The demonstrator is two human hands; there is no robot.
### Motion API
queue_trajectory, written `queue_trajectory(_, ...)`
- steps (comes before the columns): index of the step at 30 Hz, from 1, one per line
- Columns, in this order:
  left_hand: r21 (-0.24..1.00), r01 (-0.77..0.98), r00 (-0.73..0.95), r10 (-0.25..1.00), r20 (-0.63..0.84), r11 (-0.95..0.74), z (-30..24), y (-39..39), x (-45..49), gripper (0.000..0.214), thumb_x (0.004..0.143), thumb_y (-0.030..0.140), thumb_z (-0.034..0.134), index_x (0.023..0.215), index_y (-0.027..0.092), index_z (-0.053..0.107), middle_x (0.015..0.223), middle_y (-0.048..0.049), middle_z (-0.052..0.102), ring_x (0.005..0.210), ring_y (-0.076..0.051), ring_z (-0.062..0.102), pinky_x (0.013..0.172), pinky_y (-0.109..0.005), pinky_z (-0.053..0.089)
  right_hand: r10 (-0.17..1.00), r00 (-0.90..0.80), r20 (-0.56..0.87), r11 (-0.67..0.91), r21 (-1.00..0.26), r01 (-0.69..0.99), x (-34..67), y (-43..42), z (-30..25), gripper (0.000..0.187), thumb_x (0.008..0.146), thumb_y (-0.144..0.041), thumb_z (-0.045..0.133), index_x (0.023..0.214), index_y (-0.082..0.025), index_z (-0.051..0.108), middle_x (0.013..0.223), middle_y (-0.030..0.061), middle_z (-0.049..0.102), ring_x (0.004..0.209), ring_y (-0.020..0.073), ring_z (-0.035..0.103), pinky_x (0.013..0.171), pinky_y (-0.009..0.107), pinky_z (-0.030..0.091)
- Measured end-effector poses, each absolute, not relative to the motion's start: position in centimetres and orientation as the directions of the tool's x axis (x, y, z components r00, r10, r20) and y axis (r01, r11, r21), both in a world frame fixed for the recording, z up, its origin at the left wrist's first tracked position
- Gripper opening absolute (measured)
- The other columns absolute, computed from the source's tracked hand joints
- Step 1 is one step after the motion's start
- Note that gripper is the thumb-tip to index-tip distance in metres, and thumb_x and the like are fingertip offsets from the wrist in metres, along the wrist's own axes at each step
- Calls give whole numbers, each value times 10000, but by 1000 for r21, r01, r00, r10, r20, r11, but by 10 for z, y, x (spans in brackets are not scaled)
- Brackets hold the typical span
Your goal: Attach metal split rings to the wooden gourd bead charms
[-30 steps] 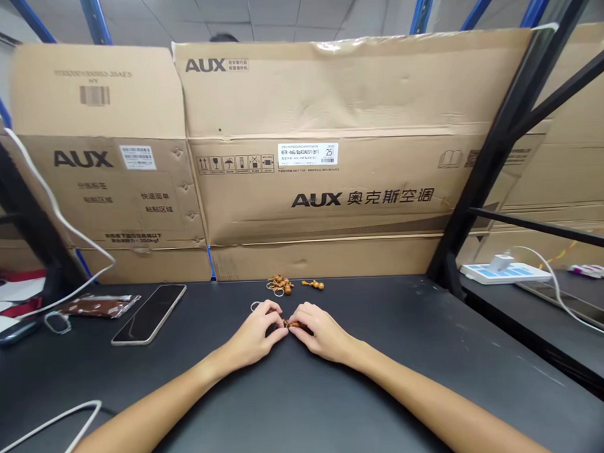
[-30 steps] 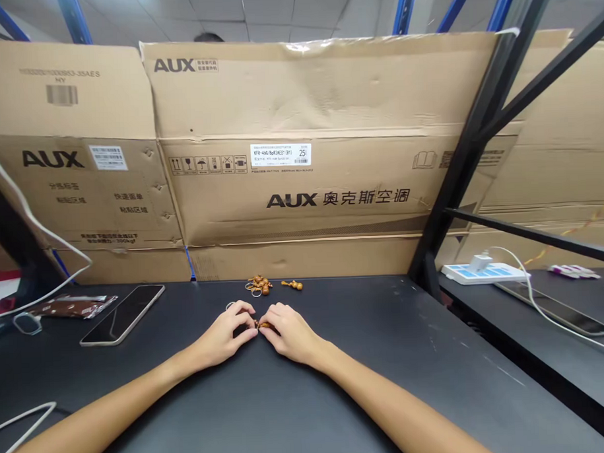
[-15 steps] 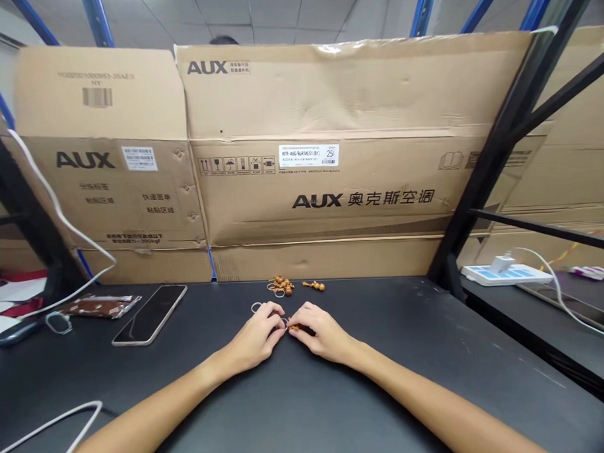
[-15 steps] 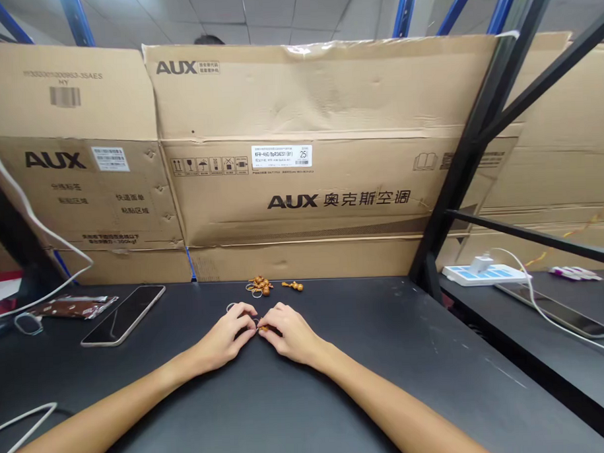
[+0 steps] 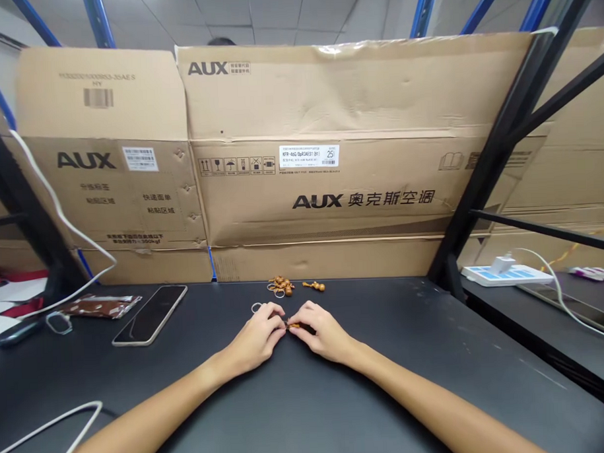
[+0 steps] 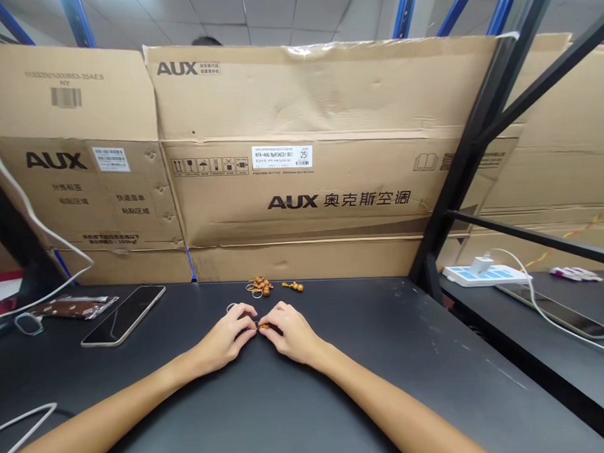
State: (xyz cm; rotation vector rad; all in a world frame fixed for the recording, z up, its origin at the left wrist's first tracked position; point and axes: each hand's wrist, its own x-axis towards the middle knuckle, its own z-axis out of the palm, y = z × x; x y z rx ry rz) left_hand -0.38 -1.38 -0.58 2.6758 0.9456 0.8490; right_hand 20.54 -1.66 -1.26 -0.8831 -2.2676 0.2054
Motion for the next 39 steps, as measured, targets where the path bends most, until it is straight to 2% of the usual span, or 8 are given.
queue_trajectory(5,328,516,637,611,470,-791,-5,-12,-4,159,919,180,460,859,202,606,1108,-57,519,985,-190,526,897,-338,458,733,-432,526,644,-333,688,206,-12,-15,120,909,-237,528,915,-222,648,866,29,687,845,195,542,778,335,440)
queue_trajectory(12,330,513,658,610,442,-793,-1,-16,-3,171,926,194,451,879,213,614,1101,-48,520,969,-184,535,892,-328,456,765,-413,494,603,-328,727,206,-11,-17,162,927,-268,495,943,-228,651,903,38,690,867,209,551,790,350,448)
queue_trajectory(17,281,597,594,650,474,-751,-2,-16,-3,72,888,213,517,931,204,574,1031,-57,547,939,-209,536,856,-365,464,745,-344,572,585,-310,750,206,-11,-16,218,909,-299,513,1094,-212,586,1008,82,637,915,233,542,795,367,449)
queue_trajectory(20,168,647,612,638,468,-744,0,-17,-3,70,883,253,537,871,189,563,892,-49,572,832,-214,544,797,-380,463,727,-342,595,579,-265,771,205,-15,-14,139,906,-289,505,880,-195,604,869,72,624,815,213,546,757,349,437)
queue_trajectory(23,84,583,720,562,406,-808,3,-19,-3,151,917,278,494,838,191,588,843,-46,597,817,-208,564,792,-365,464,719,-480,503,641,-214,737,203,-19,-12,237,912,-288,487,721,-195,591,722,40,611,716,183,546,729,329,428)
queue_trajectory(26,120,561,728,557,400,-819,3,-19,-5,205,939,305,469,1063,203,596,1048,-74,629,994,-224,575,893,-375,457,715,-547,435,672,-212,710,203,-20,-12,198,902,-329,510,973,-196,639,1008,71,653,953,212,568,840,350,428)
queue_trajectory(30,178,595,683,610,402,-784,0,-18,-7,350,952,375,436,1237,196,532,1285,-106,559,1188,-248,513,1011,-417,411,793,-522,315,603,-279,747,207,-16,-13,485,923,-464,447,1310,-178,504,1422,120,432,1311,269,373,1069,437,302)
queue_trajectory(39,212,594,678,625,388,-776,-5,-14,-9,387,950,388,434,1269,191,527,1307,-118,551,1210,-254,508,1024,-426,417,804,-571,164,590,-337,734,215,-12,-10,631,924,-596,341,1435,-227,349,1515,61,280,1412,241,194,1162,447,142)
